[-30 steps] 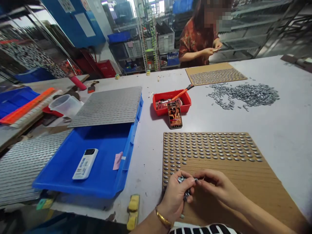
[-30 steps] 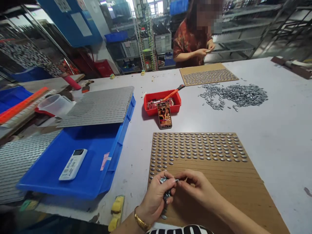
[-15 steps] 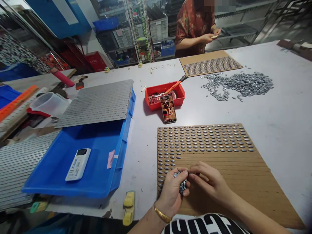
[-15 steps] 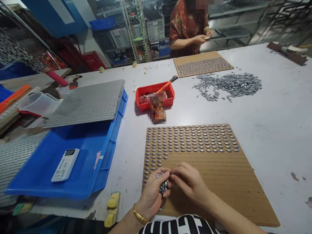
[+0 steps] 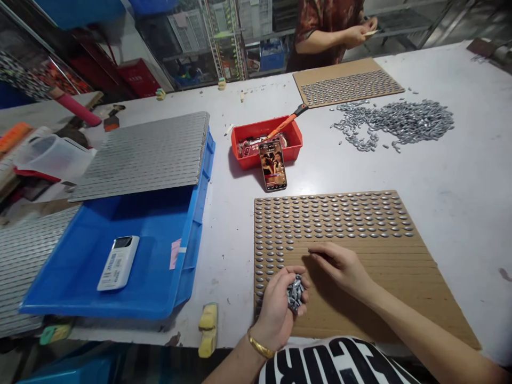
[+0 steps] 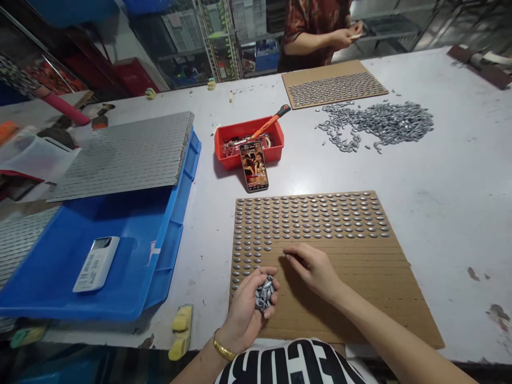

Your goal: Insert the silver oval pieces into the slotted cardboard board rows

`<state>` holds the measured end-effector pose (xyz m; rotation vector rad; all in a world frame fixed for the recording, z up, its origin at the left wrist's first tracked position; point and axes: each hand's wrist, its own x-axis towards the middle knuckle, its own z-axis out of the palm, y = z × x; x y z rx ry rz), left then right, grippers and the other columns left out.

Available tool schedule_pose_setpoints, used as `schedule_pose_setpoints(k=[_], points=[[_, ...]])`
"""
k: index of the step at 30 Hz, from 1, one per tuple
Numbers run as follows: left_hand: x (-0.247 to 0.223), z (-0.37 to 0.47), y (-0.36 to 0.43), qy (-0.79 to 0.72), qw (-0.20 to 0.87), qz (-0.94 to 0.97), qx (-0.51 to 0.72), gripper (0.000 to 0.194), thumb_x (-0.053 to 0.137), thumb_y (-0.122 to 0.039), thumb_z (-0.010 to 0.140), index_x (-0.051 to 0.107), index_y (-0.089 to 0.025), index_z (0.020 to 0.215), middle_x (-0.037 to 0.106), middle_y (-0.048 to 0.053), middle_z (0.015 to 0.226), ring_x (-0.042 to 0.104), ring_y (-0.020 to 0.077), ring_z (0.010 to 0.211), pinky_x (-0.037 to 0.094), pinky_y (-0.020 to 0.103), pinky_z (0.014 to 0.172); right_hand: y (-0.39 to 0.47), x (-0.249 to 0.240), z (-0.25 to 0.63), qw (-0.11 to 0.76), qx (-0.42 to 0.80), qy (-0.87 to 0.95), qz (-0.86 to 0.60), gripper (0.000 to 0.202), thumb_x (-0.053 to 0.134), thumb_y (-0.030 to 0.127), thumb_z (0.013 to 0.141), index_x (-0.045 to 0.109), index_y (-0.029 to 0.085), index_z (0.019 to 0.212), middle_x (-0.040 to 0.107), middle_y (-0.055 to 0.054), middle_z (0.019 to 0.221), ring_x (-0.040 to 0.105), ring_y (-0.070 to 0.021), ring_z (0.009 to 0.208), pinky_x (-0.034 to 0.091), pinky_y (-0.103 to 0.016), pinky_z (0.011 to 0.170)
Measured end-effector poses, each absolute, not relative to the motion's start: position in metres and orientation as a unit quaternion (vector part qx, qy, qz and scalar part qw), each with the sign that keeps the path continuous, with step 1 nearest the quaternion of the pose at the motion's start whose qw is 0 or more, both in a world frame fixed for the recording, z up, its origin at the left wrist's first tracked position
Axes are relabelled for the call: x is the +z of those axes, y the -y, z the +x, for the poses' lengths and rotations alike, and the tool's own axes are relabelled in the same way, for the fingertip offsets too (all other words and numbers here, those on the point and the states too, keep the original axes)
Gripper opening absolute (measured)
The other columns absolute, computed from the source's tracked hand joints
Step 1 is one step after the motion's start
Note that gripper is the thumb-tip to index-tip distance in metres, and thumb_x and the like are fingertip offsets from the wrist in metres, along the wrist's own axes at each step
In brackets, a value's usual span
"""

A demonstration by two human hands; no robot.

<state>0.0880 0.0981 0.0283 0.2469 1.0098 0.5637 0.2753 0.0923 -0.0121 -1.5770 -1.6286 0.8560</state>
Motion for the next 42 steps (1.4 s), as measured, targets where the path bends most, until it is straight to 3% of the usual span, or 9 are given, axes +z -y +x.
schedule_pose_setpoints(k=[7,15,21,33,39,42], points=[[0.026,0.085,-0.095,-0.470,0.837,0.119,0.254,0.027,0.063,-0.033,0.075,0.051,-0.021,0.095,0.058,0.000,0.075,0.050,0.0086,0.055,0.024,0.017,0.041,-0.119,-0.025,0.274,0.266,0.208,0.749,-0.570,0.024,0.041,0.025,0.096,0.064,0.018,0.092,0.066,-0.007,0.083,0.060,-0.0169,0.076,0.046,-0.027,0.070],[0.023,0.082,-0.095,-0.467,0.840,0.130,0.243,0.030,0.072,-0.035,0.072,0.061,-0.016,0.093,0.053,-0.001,0.072,0.045,0.0055,0.055,0.022,0.017,0.041,-0.129,-0.025,0.269,0.234,0.166,0.764,-0.578,0.025,0.042,0.025,0.097,0.065,0.018,0.092,0.063,-0.007,0.082,0.058,-0.0158,0.075,0.043,-0.024,0.068],[0.024,0.081,-0.097,-0.463,0.842,0.125,0.247,0.031,0.072,-0.030,0.071,0.063,-0.015,0.097,0.060,0.003,0.080,0.049,0.0074,0.059,0.025,0.018,0.042,-0.130,-0.027,0.269,0.193,0.134,0.776,-0.585,0.027,0.040,0.021,0.096,0.066,0.017,0.091,0.060,-0.008,0.084,0.056,-0.0154,0.076,0.042,-0.023,0.068],[0.027,0.083,-0.096,-0.480,0.826,0.122,0.270,0.026,0.075,-0.028,0.069,0.061,-0.017,0.088,0.056,0.000,0.073,0.046,0.0068,0.059,0.026,0.017,0.043,-0.128,-0.027,0.268,0.233,0.136,0.767,-0.582,0.025,0.042,0.018,0.095,0.066,0.018,0.091,0.061,-0.008,0.085,0.057,-0.0163,0.077,0.045,-0.025,0.070],[0.029,0.084,-0.097,-0.488,0.818,0.131,0.275,0.024,0.074,-0.025,0.070,0.060,-0.017,0.088,0.053,-0.001,0.070,0.046,0.0070,0.060,0.026,0.017,0.043,-0.113,-0.015,0.275,0.323,0.215,0.713,-0.584,0.020,0.045,0.022,0.094,0.064,0.020,0.098,0.063,-0.009,0.094,0.061,-0.0183,0.083,0.049,-0.030,0.074],[0.029,0.086,-0.097,-0.483,0.818,0.142,0.278,0.023,0.073,-0.024,0.072,0.059,-0.017,0.087,0.054,-0.001,0.071,0.046,0.0068,0.060,0.026,0.017,0.042,-0.099,0.001,0.274,0.352,0.337,0.667,-0.564,0.016,0.051,0.027,0.093,0.065,0.020,0.098,0.064,-0.008,0.092,0.061,-0.0188,0.083,0.050,-0.031,0.073]])
